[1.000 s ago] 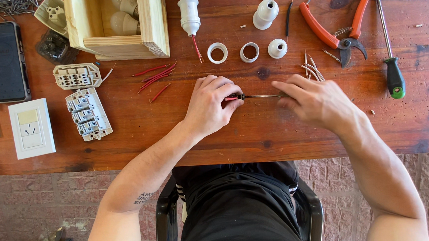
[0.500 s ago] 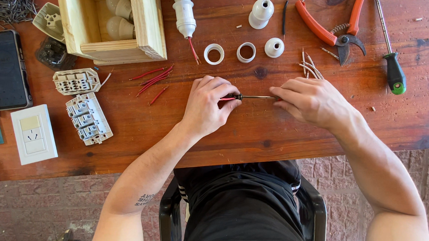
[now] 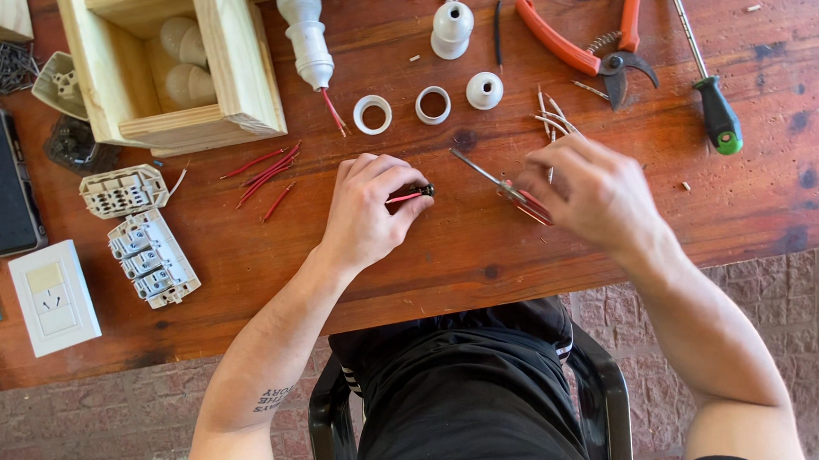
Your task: The person uses a screwdriver to attach red and white wires to a small electrical component on a wooden workbench. They tighten the screws to secure the connections.
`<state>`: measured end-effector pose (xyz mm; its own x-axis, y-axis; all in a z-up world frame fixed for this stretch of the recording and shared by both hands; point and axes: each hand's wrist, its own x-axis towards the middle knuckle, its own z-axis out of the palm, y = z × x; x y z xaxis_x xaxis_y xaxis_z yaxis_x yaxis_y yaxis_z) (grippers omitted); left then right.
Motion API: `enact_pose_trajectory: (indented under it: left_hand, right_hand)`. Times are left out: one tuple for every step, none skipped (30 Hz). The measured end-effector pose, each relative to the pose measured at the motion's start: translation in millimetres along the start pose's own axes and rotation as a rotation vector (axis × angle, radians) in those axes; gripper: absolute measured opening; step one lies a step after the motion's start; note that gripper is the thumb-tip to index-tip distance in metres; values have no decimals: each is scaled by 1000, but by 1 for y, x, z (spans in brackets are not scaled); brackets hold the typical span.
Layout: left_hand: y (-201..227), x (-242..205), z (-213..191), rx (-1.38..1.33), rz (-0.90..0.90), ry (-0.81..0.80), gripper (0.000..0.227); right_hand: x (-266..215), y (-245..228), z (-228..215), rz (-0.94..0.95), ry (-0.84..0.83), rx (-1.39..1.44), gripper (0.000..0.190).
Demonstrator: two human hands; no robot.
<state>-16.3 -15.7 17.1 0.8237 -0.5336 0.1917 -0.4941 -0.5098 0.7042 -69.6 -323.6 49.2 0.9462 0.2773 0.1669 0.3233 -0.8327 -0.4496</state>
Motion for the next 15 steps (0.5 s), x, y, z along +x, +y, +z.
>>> enact_pose_trajectory:
  left_hand:
    - [-1,0,0,-1,5,-4,19]
    - [-1,-1,0,-14,8,-5,20]
    - [-1,0,0,-27,13,-5,21]
    - [-1,1,-1,-29,20,-8,21]
    - [-1,1,-1,-35,17,-12,21]
    - [-1,2,-1,-41,14,-15,22]
    - [-2,2,0,-43,20,-18,22]
    - [-3,3,0,-43,33,-20,23]
    - [-4,2,0,-41,43,-21,24]
    - [-3,3,0,-41,46,-23,24]
    - [-2,3,-1,-50,50,-27,25]
    - [-2,3,-3,-60,54,-30,27]
    - [-1,3,-1,-58,52,-29,27]
    - [-1,4,-1,-29,76,-29,32]
    - [-2,2,-2,5,94,-24,38]
  right_hand:
    - [-3,13,1,5,3,-2,22]
    - [-5,27,1,72,28,-110,20]
    - [-8,41,1,140,54,-220,19]
    - [-9,45,-2,146,59,-223,19]
    - [-10,50,-5,190,48,-234,17]
    - [-12,54,-8,233,37,-244,18]
    - [-10,48,-12,238,40,-247,18]
    - [-7,42,-16,350,-41,-218,21]
    - [-4,35,-19,458,-123,-185,25]
    - [1,25,-24,461,-122,-185,25]
    - [7,15,-29,550,-229,-190,35]
    - [13,4,-33,638,-337,-194,45]
    - [16,2,-33,636,-337,-193,45]
    - [19,-1,-32,695,-413,-193,46]
    - [25,-4,-29,745,-491,-192,47]
